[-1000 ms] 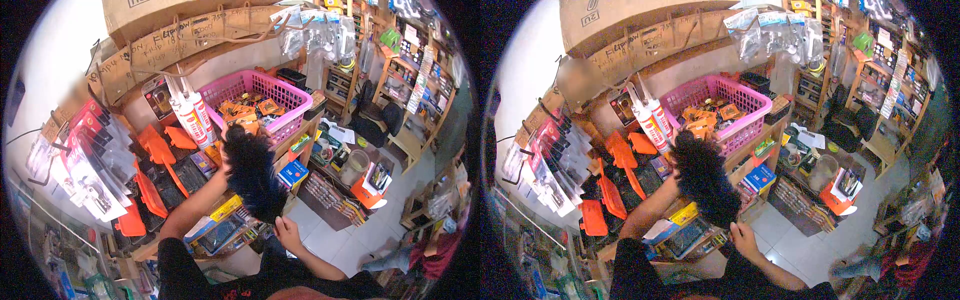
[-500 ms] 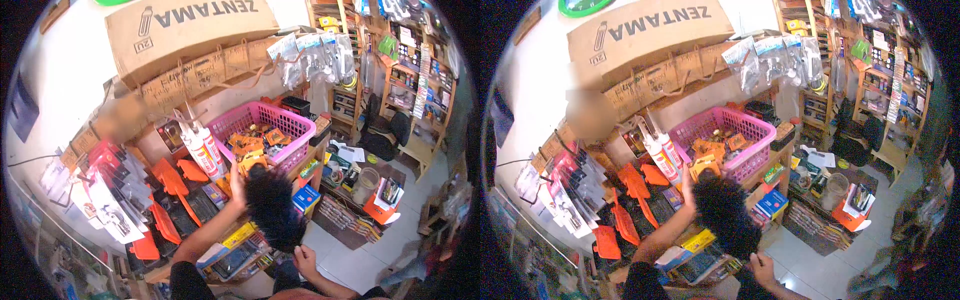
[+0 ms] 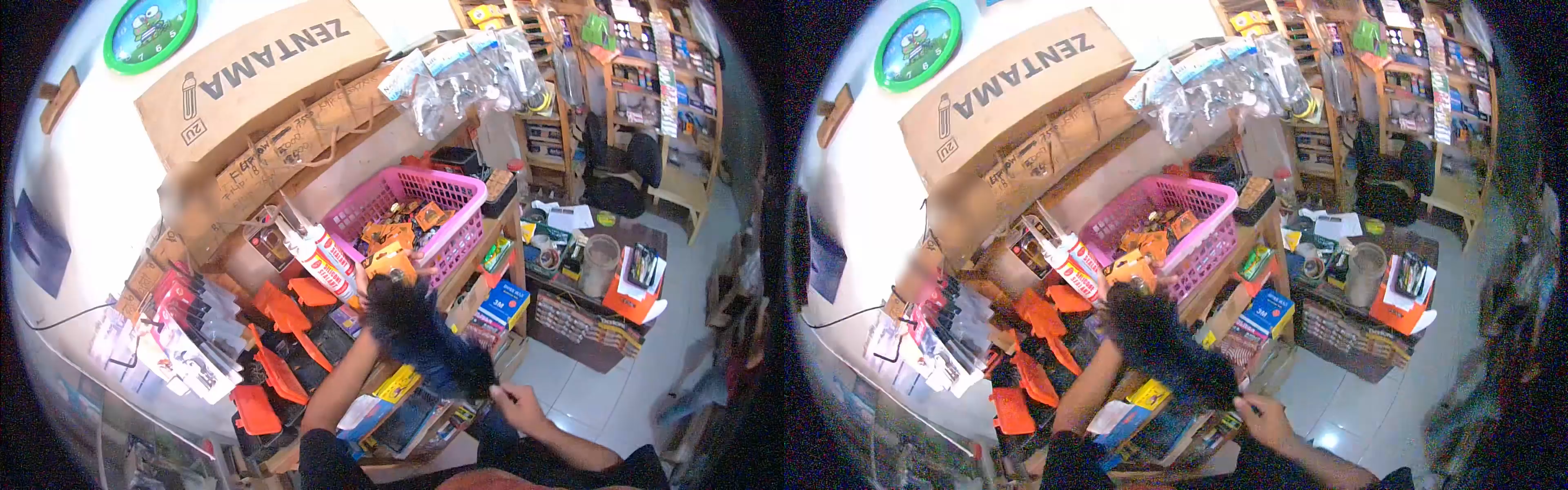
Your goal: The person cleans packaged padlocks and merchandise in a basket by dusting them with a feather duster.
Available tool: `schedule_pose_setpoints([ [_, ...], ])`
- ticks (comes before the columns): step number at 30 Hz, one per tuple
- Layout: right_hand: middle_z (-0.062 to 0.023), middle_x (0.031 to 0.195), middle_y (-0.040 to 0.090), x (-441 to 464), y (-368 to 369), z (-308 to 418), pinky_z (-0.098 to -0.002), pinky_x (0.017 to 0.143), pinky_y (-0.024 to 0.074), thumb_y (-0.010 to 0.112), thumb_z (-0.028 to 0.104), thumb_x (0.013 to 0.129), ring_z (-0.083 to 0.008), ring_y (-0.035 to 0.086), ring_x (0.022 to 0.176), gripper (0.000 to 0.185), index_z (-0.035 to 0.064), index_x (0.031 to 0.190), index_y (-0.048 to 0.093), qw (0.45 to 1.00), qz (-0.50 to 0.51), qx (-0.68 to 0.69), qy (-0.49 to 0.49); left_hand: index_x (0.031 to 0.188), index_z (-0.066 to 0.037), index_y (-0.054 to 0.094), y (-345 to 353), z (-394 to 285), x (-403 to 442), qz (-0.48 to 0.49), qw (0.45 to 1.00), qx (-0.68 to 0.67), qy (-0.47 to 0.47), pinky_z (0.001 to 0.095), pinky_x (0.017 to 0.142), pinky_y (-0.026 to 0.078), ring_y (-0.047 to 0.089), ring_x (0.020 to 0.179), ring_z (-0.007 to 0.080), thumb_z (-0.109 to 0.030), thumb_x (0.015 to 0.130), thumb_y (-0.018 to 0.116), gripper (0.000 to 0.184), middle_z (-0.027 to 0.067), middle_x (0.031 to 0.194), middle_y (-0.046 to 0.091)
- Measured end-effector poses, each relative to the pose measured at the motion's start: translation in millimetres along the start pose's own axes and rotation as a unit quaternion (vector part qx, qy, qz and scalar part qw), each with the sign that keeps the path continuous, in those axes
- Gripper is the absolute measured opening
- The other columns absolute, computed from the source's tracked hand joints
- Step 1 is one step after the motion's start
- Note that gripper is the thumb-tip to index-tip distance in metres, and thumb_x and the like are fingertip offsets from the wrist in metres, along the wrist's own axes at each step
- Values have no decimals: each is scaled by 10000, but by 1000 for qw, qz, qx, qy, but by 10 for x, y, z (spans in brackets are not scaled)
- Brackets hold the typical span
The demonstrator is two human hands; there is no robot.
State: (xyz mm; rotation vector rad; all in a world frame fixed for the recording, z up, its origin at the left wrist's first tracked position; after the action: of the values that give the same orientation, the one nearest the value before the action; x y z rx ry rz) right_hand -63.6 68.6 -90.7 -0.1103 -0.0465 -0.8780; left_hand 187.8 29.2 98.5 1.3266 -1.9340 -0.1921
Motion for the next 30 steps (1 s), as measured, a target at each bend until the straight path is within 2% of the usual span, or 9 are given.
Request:
schedule_pose_setpoints([
  [3, 46, 598, 431, -74, -121, 64, -258, 514, 328, 539, 271, 982, -53, 380, 588, 382, 16, 700, 504, 1000, -16, 15, -15, 1323, -42, 453, -208, -25, -226, -361, 922, 129, 43, 471, 972, 474, 521, 1208, 335, -619, 941, 302, 708, 163, 1258, 523],
  [8, 43, 594, 447, -150, -243, -12, -274, 517, 338, 552, 283, 974, -59, 393, 586, 392, 18, 688, 510, 1000, -4, 16, 10, 1283, -77, 502, -651, 503, -452, -200, 959, -200, 5, 496, 1073, 358, 491, 1228, 317, -566, 953, 344, 610, 145, 1238, 565],
  [11, 31, 577, 443, -167, -415, -160, -274, 514, 341, 561, 304, 967, -55, 394, 577, 410, 16, 680, 507, 1000, 5, -28, -7, 1201, -81, 555, -225, 567, -682, -346, 938, -12, -8, 549, 1096, 298, 436, 1272, 303, -512, 971, 363, 526, 147, 1278, 534],
  [15, 26, 559, 438, -236, -518, -353, -276, 496, 332, 566, 308, 962, -53, 383, 559, 426, 18, 656, 502, 997, 37, -54, 31, 1209, -23, 547, -671, 908, -896, -275, 938, -173, -126, 514, 1086, 340, 523, 1187, 320, -534, 975, 347, 596, 169, 1221, 582],
  [16, 27, 557, 441, -233, -570, -417, -277, 493, 331, 566, 309, 961, -53, 384, 556, 431, 19, 649, 501, 995, 46, -76, 41, 1215, -25, 566, -814, 1014, -983, -340, 909, -154, -186, 445, 1007, 435, 596, 1083, 291, -582, 931, 423, 642, 138, 1169, 625],
  [18, 26, 546, 446, -228, -608, -475, -277, 486, 328, 564, 306, 961, -57, 388, 546, 444, 19, 630, 494, 995, 45, -81, 35, 1156, -15, 566, -813, 994, -981, -293, 928, -105, -205, 471, 1040, 397, 573, 1107, 310, -561, 958, 365, 615, 156, 1139, 619],
  [20, 4, 548, 472, -173, -647, -600, -292, 497, 359, 587, 309, 945, -73, 417, 545, 406, 5, 680, 551, 993, 47, -89, 63, 1080, -16, 576, -485, 830, -834, -320, 927, 41, -190, 473, 1023, 402, 573, 1074, 318, -543, 974, 339, 587, 160, 1103, 622],
  [25, 8, 526, 462, -12, -569, -443, -276, 474, 314, 566, 276, 950, -73, 406, 511, 445, 19, 594, 495, 997, 26, -61, 34, 1175, -72, 596, -1061, 960, -1150, -294, 947, 52, -118, 406, 874, 515, 618, 1017, 219, -466, 932, 492, 475, 88, 1153, 630],
  [30, 9, 527, 436, 108, -674, -612, -290, 476, 293, 594, 265, 931, -77, 372, 516, 410, 7, 625, 505, 992, 2, -120, 45, 1246, -68, 547, -1044, 1164, -1214, -311, 936, -34, -161, 412, 931, 493, 606, 1061, 231, -510, 918, 488, 554, 99, 1192, 609],
])
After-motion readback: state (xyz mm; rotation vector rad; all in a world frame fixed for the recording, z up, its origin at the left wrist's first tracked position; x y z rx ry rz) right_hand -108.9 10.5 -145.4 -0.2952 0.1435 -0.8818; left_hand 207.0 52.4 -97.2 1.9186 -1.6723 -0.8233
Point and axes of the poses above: each hand's wrist, its own x-axis towards the middle knuckle, its own y-axis out of the palm, z = x × y, the point moved 8 cm from there along x, towards the middle knuckle
